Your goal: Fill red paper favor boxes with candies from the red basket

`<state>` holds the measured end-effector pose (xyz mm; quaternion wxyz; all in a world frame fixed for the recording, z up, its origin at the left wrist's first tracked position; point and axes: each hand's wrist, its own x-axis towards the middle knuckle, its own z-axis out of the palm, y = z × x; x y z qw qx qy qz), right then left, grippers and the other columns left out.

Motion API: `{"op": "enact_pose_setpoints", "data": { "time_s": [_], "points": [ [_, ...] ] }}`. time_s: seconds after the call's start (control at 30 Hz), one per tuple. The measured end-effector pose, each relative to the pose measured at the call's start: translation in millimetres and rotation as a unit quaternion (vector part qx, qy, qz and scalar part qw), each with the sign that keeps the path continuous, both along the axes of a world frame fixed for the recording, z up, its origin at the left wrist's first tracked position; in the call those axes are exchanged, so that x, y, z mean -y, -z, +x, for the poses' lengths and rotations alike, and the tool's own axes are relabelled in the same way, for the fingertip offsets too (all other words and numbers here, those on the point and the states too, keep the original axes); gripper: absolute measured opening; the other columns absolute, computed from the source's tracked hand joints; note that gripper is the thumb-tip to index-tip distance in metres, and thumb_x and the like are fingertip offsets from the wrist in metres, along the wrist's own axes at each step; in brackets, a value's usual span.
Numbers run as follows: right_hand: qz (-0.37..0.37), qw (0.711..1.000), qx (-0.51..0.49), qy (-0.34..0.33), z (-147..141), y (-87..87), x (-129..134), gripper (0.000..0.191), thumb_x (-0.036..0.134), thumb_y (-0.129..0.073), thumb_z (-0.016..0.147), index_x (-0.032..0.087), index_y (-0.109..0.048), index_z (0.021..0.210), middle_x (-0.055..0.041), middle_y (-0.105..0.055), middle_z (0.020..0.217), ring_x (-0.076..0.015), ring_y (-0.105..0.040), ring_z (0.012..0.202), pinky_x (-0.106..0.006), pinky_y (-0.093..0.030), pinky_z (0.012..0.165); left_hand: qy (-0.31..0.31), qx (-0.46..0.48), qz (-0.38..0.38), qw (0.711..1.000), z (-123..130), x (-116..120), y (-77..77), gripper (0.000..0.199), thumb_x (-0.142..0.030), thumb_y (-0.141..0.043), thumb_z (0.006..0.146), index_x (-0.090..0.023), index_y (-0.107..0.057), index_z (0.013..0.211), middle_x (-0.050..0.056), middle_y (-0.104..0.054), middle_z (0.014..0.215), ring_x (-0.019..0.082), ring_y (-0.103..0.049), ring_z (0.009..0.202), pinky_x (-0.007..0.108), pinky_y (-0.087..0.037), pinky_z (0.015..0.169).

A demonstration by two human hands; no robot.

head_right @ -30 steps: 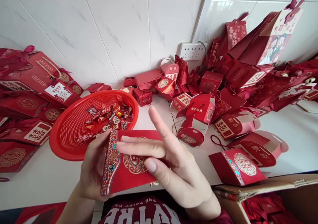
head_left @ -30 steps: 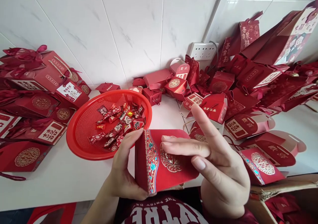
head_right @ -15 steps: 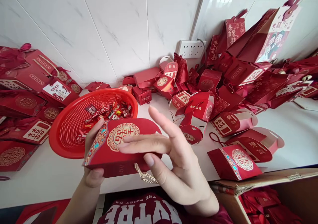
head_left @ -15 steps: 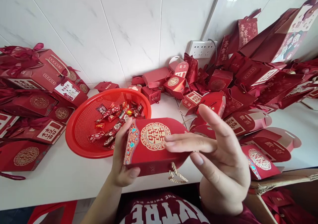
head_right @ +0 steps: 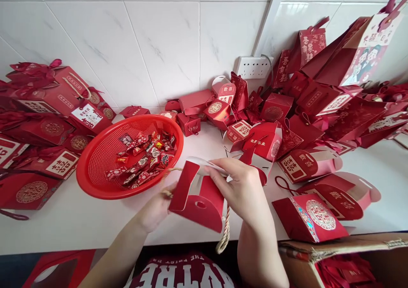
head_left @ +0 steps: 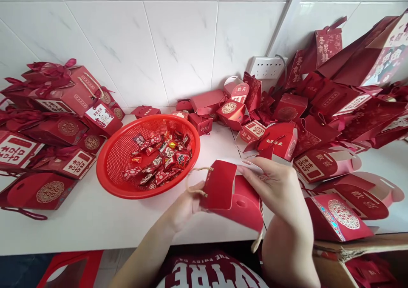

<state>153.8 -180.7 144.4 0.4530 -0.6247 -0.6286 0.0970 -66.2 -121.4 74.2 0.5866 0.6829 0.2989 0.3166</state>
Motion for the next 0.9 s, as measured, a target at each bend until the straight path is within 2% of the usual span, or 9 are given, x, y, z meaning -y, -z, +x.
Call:
{"op": "enact_pose_setpoints", "data": {
  "time_s": [0.03, 0.1, 0.17, 0.2, 0.3, 0.4, 0.6, 0.73, 0.9],
  "points": [
    [-0.002, 1.0, 0.005, 0.019, 3, 3.3, -2, 0.018, 0.034, -0.061, 0.093, 0.022, -0.074, 0.09, -0.0012, -0.073, 0.078, -0.0167, -0.066, 0.069, -0.026, -0.051, 0.064, -0.008, -0.018, -0.015, 1.0, -4, 2, -3.2, 0.038, -0.042, -0.04, 0.102, -0.027, -0.06, 0.13, 0.01, -0.07, 0.116, 0.025, -0.071, 0.101, 0.04, -0.063, 0.077],
    [-0.023, 0.999, 0.007, 0.041, 9, 10.6, -6, 0.018, 0.034, -0.061, 0.092, 0.022, -0.074, 0.091, -0.002, -0.075, 0.083, -0.0178, -0.067, 0.072, -0.027, -0.051, 0.067, -0.104, -0.034, 0.026, 0.994, -14, 9, -14.7, 0.036, -0.034, -0.051, 0.098, -0.027, -0.054, 0.133, 0.009, -0.064, 0.122, 0.023, -0.066, 0.11, 0.04, -0.06, 0.088],
    [-0.056, 0.997, 0.012, 0.049, 11, 18.8, -11, 0.019, 0.036, -0.06, 0.092, 0.022, -0.073, 0.091, -0.0024, -0.074, 0.083, -0.0177, -0.066, 0.071, -0.027, -0.05, 0.066, -0.221, -0.031, 0.167, 0.961, -25, 16, -30.7, 0.035, -0.026, -0.057, 0.094, -0.025, -0.054, 0.129, 0.009, -0.061, 0.119, 0.021, -0.062, 0.111, 0.038, -0.056, 0.094],
    [-0.069, 0.996, 0.017, 0.045, 9, 23.0, -15, 0.02, 0.037, -0.059, 0.092, 0.022, -0.072, 0.09, -0.0024, -0.074, 0.082, -0.0174, -0.065, 0.07, -0.027, -0.05, 0.065, -0.238, -0.028, 0.238, 0.941, -28, 18, -38.8, 0.033, -0.021, -0.058, 0.093, -0.024, -0.056, 0.126, 0.008, -0.061, 0.116, 0.02, -0.061, 0.11, 0.036, -0.055, 0.094],
    [-0.108, 0.993, 0.045, 0.004, -4, 35.6, -27, 0.027, 0.039, -0.053, 0.097, 0.023, -0.068, 0.081, -0.0018, -0.07, 0.076, -0.0168, -0.061, 0.066, -0.027, -0.045, 0.062, -0.13, -0.054, 0.381, 0.914, -28, 17, -53.8, 0.033, -0.012, -0.057, 0.091, -0.023, -0.06, 0.122, 0.007, -0.062, 0.112, 0.019, -0.06, 0.107, 0.035, -0.053, 0.095],
    [-0.154, 0.983, 0.076, -0.058, -21, 47.2, -37, 0.031, 0.035, -0.045, 0.1, 0.023, -0.066, 0.081, -0.0018, -0.069, 0.077, -0.0162, -0.06, 0.066, -0.027, -0.043, 0.061, -0.032, -0.141, 0.433, 0.89, -18, 5, -46.8, 0.037, -0.01, -0.054, 0.091, -0.025, -0.061, 0.124, 0.007, -0.059, 0.126, 0.021, -0.058, 0.116, 0.037, -0.05, 0.101],
    [-0.16, 0.976, 0.049, -0.137, -32, 57.0, -38, 0.022, 0.029, -0.045, 0.101, 0.023, -0.067, 0.099, -0.0034, -0.069, 0.095, -0.017, -0.063, 0.081, -0.028, -0.048, 0.07, -0.025, -0.257, 0.421, 0.87, -10, -10, -12.4, 0.033, -0.011, -0.046, 0.094, -0.024, -0.062, 0.12, 0.009, -0.051, 0.14, 0.025, -0.053, 0.13, 0.043, -0.048, 0.108],
    [-0.052, 0.992, 0.012, -0.116, -34, 43.2, -25, 0.017, 0.026, -0.048, 0.1, 0.022, -0.062, 0.109, -0.0062, -0.066, 0.106, -0.0158, -0.062, 0.085, -0.029, -0.05, 0.075, -0.047, -0.263, 0.361, 0.894, -11, -8, -1.3, 0.041, -0.006, -0.039, 0.093, -0.024, -0.056, 0.126, 0.01, -0.042, 0.149, 0.025, -0.05, 0.135, 0.042, -0.05, 0.108],
    [-0.103, 0.954, 0.144, -0.242, -43, 33.2, -18, 0.019, 0.022, -0.045, 0.101, 0.021, -0.062, 0.094, -0.0052, -0.069, 0.091, -0.0192, -0.063, 0.082, -0.034, -0.05, 0.074, -0.115, -0.181, 0.296, 0.931, -3, -4, 16.0, 0.045, -0.004, -0.037, 0.092, -0.024, -0.049, 0.13, 0.01, -0.052, 0.137, 0.023, -0.05, 0.134, 0.045, -0.048, 0.11]
  ]
}}
